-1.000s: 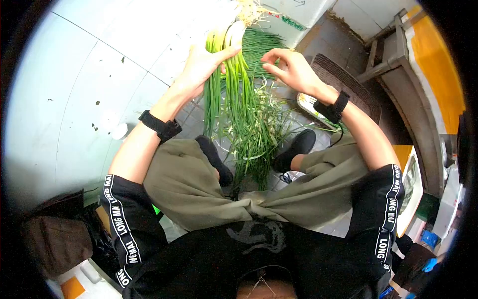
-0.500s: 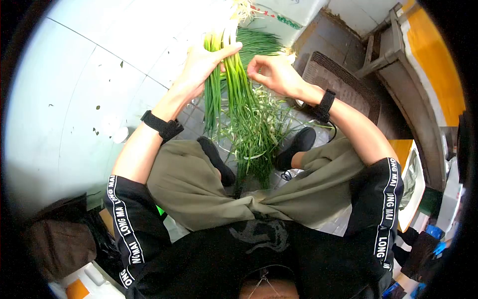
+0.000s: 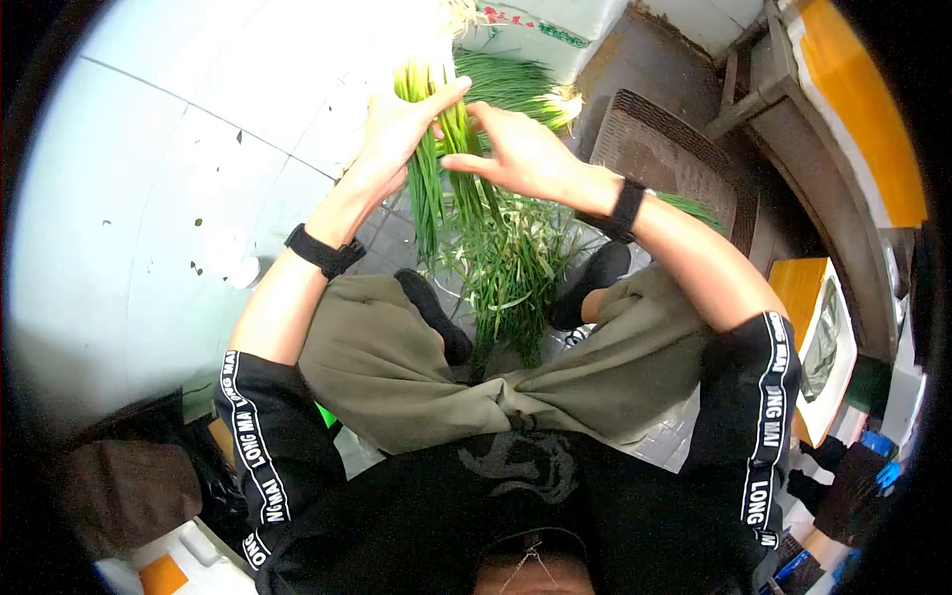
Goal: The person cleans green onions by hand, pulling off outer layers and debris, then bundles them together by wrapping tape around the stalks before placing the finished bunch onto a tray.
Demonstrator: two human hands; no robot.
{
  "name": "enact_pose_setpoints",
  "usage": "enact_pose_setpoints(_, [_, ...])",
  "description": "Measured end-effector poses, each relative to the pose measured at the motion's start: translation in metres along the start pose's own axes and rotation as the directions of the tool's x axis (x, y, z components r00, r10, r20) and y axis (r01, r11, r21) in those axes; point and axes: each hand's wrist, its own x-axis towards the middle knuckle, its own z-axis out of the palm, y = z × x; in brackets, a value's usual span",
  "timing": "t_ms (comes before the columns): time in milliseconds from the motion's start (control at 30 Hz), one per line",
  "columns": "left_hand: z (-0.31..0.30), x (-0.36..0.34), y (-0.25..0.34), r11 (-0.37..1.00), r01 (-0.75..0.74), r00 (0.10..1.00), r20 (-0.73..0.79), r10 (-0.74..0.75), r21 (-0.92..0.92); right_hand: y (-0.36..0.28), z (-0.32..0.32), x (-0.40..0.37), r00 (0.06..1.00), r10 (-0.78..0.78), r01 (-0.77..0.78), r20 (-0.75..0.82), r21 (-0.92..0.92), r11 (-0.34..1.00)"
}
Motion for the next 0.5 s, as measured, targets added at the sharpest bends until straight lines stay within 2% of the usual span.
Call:
enact_pose_setpoints(67, [0.002, -0.001, 0.004, 0.992, -0.042, 0.998, 0.031, 0.046, -0.122, -0.011, -0.011, 0.006, 0.987, 0.106, -0.109, 0.124, 0.016, 0.994])
enact_pose_setpoints(100, [0.0, -0.002, 0.008, 0.991, -0.019, 0.997, 0.071, 0.029, -0.134, -0.006, -0.008, 0.007, 0.996, 0.07, -0.072, 0.061, 0.034, 0.997])
enact_pose_setpoints(200, [-0.007, 0.0, 0.011, 0.977, -0.038, 0.99, 0.125, 0.065, -0.212, 0.014, -0.004, 0.017, 1.0, 0.009, -0.01, 0.012, 0.124, 0.992])
enact_pose_setpoints(233, [-0.015, 0.003, 0.009, 0.975, 0.012, 0.984, 0.178, 0.029, -0.222, 0.02, -0.008, 0.019, 0.998, -0.066, 0.067, -0.011, 0.179, 0.982])
enact_pose_setpoints(267, [-0.02, 0.005, 0.008, 0.976, 0.004, 0.984, 0.177, 0.035, -0.217, 0.027, -0.011, 0.021, 0.997, -0.071, 0.073, -0.019, 0.178, 0.981])
enact_pose_setpoints(333, [-0.023, 0.005, 0.011, 0.965, 0.003, 0.993, 0.115, 0.028, -0.262, 0.04, -0.019, 0.022, 0.983, -0.179, 0.145, 0.027, 0.48, 0.865])
enact_pose_setpoints(400, [-0.026, 0.003, 0.009, 0.97, 0.006, 0.993, 0.119, 0.023, -0.243, 0.044, -0.03, 0.017, 0.98, -0.185, 0.118, 0.08, 0.517, 0.848])
enact_pose_setpoints(467, [-0.027, 0.004, 0.001, 0.98, 0.016, 0.985, 0.169, 0.017, -0.196, 0.039, -0.044, 0.011, 0.948, -0.131, -0.137, 0.291, 0.741, 0.657])
enact_pose_setpoints(500, [-0.024, 0.002, 0.0, 0.98, 0.016, 0.986, 0.165, 0.017, -0.197, 0.037, -0.045, 0.01, 0.942, -0.134, -0.157, 0.307, 0.759, 0.632])
